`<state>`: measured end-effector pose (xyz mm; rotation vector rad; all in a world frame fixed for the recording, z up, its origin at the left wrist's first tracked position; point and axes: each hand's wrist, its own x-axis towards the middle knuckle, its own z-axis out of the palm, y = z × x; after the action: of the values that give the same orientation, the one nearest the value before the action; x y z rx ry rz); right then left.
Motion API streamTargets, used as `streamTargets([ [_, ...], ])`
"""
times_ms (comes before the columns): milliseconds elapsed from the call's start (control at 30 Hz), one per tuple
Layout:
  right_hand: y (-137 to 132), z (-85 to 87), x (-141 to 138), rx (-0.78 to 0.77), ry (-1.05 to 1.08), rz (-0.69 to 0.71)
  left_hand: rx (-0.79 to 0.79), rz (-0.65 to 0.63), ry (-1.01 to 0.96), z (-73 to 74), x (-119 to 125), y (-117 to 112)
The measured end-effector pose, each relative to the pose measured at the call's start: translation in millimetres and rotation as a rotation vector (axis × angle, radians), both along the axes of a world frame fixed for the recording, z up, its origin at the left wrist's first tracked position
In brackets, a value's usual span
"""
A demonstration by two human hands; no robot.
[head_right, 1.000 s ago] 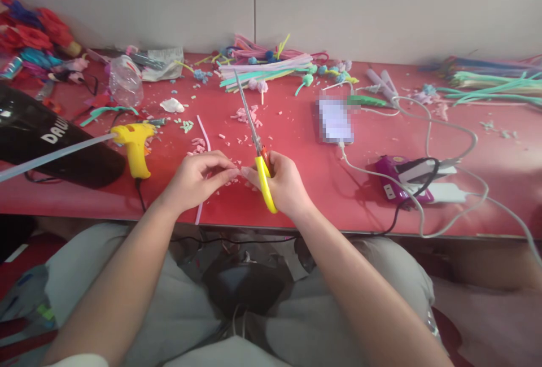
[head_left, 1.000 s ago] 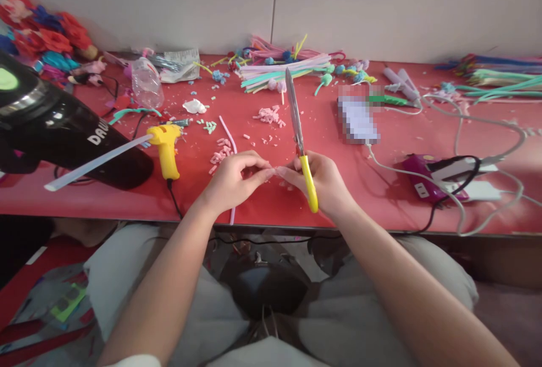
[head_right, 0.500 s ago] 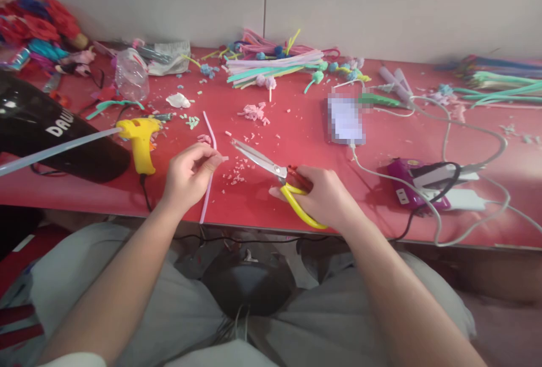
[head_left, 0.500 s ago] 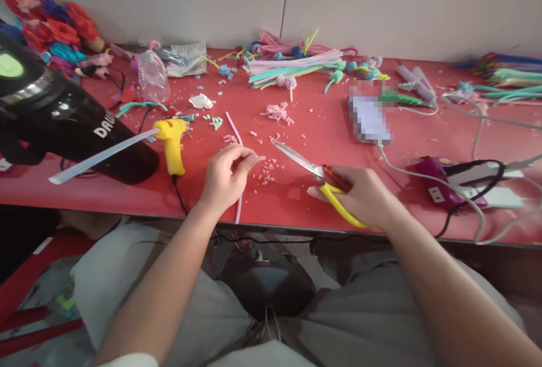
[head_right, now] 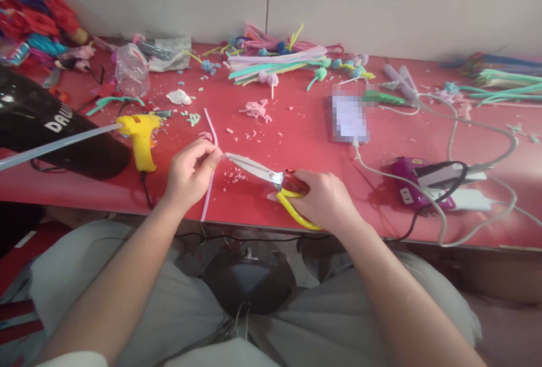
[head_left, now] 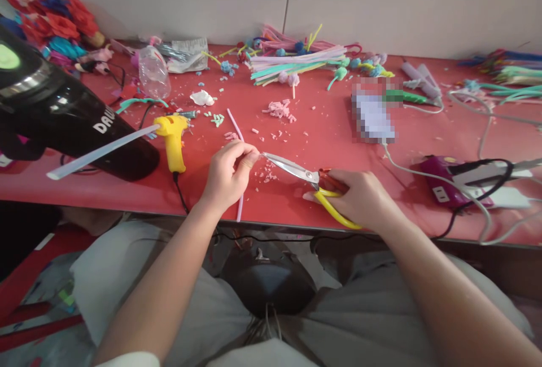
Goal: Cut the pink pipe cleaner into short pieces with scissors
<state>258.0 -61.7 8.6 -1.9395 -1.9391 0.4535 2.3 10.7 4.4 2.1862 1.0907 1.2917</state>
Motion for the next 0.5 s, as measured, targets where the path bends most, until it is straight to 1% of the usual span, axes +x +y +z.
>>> streamTargets([
  [333,-1.3,-2.1,1.3,-0.022,0.023,-0.012,-0.122,-0.001,-0.036,-0.7,-1.2,-2.1],
  [500,-2.1,-1.9,1.1,-0.026,0.026,-0.025,-0.095,0.005,0.014,-1.1,-0.8,-1.3],
])
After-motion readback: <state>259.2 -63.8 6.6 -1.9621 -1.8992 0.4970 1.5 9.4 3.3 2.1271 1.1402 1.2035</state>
